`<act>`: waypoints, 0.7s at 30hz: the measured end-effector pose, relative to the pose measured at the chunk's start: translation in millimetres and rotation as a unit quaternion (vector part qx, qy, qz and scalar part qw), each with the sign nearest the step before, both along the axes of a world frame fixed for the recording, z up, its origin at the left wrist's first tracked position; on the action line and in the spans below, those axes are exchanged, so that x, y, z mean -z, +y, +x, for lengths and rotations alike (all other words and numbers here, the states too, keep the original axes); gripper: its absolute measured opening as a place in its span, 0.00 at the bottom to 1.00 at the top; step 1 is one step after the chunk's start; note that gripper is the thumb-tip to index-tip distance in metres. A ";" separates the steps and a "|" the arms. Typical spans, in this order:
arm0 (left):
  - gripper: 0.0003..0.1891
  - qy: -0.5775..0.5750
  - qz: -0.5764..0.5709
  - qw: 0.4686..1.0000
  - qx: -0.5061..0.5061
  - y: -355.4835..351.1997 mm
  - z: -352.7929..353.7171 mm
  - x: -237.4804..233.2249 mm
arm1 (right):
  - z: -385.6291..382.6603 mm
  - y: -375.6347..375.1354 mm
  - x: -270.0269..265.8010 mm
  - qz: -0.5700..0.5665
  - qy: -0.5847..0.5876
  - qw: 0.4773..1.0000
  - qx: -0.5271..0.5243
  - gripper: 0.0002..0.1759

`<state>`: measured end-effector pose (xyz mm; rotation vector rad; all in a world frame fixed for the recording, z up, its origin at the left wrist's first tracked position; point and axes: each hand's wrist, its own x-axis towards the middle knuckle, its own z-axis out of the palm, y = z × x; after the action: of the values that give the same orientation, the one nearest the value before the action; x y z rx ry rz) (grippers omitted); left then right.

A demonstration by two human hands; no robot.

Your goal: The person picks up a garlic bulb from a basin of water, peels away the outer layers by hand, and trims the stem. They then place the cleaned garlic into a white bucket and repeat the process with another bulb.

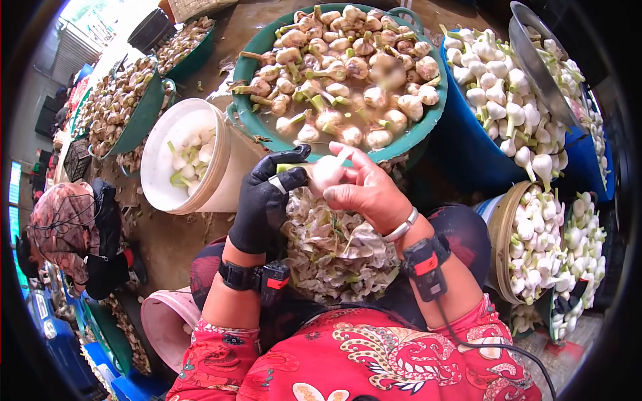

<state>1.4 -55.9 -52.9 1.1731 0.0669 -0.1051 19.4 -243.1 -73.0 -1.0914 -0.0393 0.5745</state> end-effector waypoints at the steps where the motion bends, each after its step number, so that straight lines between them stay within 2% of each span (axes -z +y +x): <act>1: 0.18 -0.018 0.028 0.999 0.005 -2.1 -0.5 -0.1 | 1.7 1.2 3.0 0.048 0.012 0.999 0.013 0.31; 2: 0.21 -0.001 0.002 1.000 0.022 -1.5 0.5 2.1 | 3.4 2.6 4.6 0.096 0.022 0.995 0.025 0.32; 3: 0.21 0.000 0.003 1.000 0.024 -3.3 0.9 2.7 | 3.1 3.9 5.0 0.096 0.022 0.995 0.026 0.32; 5: 0.21 0.015 -0.026 1.000 0.004 -11.2 2.6 1.0 | 3.5 5.3 3.8 0.063 -0.083 0.992 0.073 0.30; 7: 0.22 0.026 -0.034 0.999 0.012 -15.3 -0.3 -2.7 | 3.1 6.6 -1.3 0.071 -0.096 0.990 0.079 0.30; 9: 0.22 0.039 -0.042 0.998 0.020 -17.5 -1.9 -2.8 | 1.5 7.3 -1.4 -0.001 -0.185 0.980 0.076 0.29; 13: 0.19 0.004 0.008 1.000 -0.008 -20.1 -2.8 -6.5 | 0.5 4.5 1.8 0.054 -0.140 0.982 0.113 0.24; 15: 0.19 -0.014 0.026 0.999 -0.027 -20.1 -2.4 -5.5 | 3.9 2.3 2.6 -0.112 -0.198 0.965 0.132 0.24; 17: 0.19 -0.086 0.121 0.989 -0.009 -17.5 -1.2 1.8 | -0.4 5.3 1.2 -0.084 -0.179 0.967 0.159 0.22; 19: 0.19 -0.089 0.132 0.987 -0.003 -18.2 -1.3 0.5 | -1.7 3.2 0.9 -0.162 -0.202 0.952 0.166 0.25; 20: 0.20 -0.093 0.143 0.985 0.000 -18.2 -1.3 -0.4 | -1.7 1.1 -8.2 -0.108 -0.154 0.974 0.126 0.26; 21: 0.20 -0.094 0.144 0.985 0.001 -17.0 -1.1 0.0 | -0.7 0.6 -8.4 -0.108 -0.155 0.974 0.127 0.26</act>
<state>0.4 -72.9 -53.0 1.4670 -0.0882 0.0155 18.7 -242.5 -64.6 -1.3662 -0.1085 0.1766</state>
